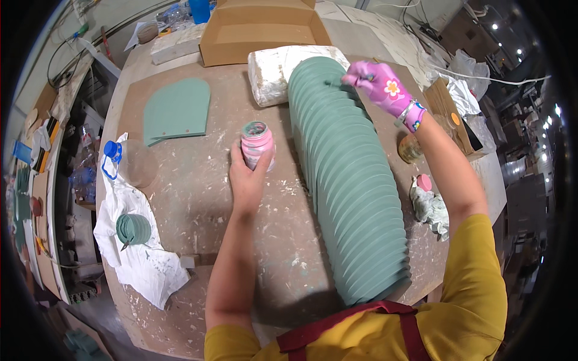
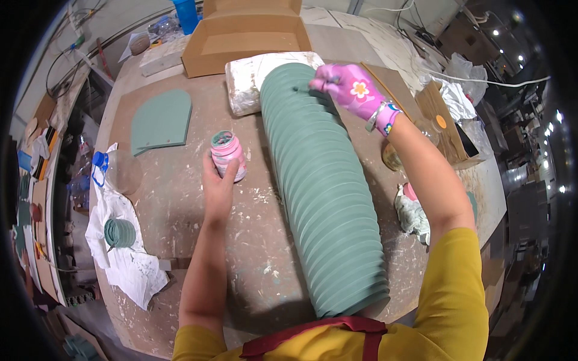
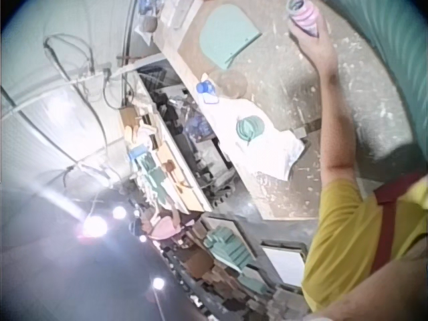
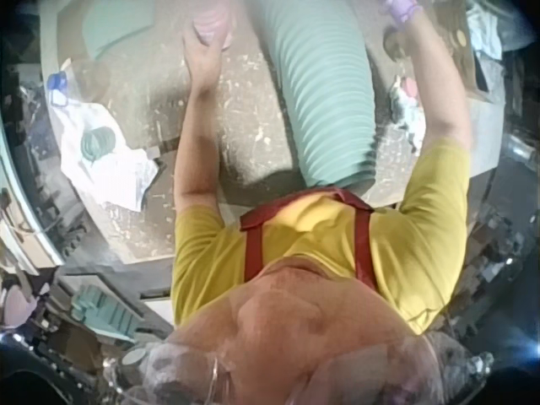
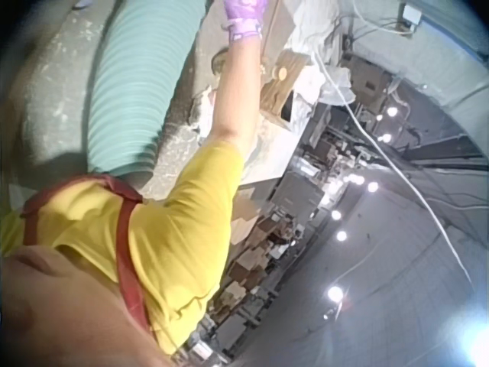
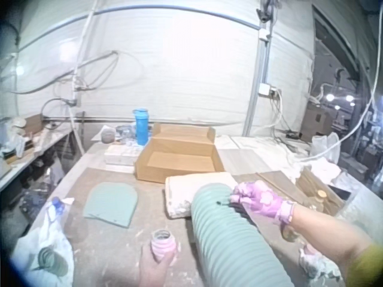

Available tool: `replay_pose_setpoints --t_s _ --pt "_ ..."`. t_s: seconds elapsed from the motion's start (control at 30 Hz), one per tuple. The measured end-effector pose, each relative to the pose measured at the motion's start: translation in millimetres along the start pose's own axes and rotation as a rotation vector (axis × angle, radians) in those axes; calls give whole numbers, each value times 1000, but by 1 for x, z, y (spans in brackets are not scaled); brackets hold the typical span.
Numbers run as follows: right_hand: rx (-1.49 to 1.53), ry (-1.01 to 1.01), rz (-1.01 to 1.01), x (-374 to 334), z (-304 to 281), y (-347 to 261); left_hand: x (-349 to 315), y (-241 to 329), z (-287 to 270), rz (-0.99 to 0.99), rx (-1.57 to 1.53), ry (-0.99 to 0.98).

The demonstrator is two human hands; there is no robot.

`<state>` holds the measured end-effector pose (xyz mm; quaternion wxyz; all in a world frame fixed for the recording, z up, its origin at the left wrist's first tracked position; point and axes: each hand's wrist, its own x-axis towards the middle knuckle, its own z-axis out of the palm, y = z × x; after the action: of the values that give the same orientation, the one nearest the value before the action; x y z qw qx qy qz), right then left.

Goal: The person cleans a large, ribbed, green ceramic object using a cloth, then uses a small tool to scrape the edges of another ceramic piece.

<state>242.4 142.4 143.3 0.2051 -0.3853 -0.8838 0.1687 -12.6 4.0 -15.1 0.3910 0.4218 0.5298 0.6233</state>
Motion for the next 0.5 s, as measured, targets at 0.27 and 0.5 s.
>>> replay_pose_setpoints --t_s 0.27,0.5 --pt "-173 -98 11 38 -1 -43 -2 2 -3 -8 110 31" --pt "-535 -375 -354 92 27 -47 2 -5 -3 34 118 17"
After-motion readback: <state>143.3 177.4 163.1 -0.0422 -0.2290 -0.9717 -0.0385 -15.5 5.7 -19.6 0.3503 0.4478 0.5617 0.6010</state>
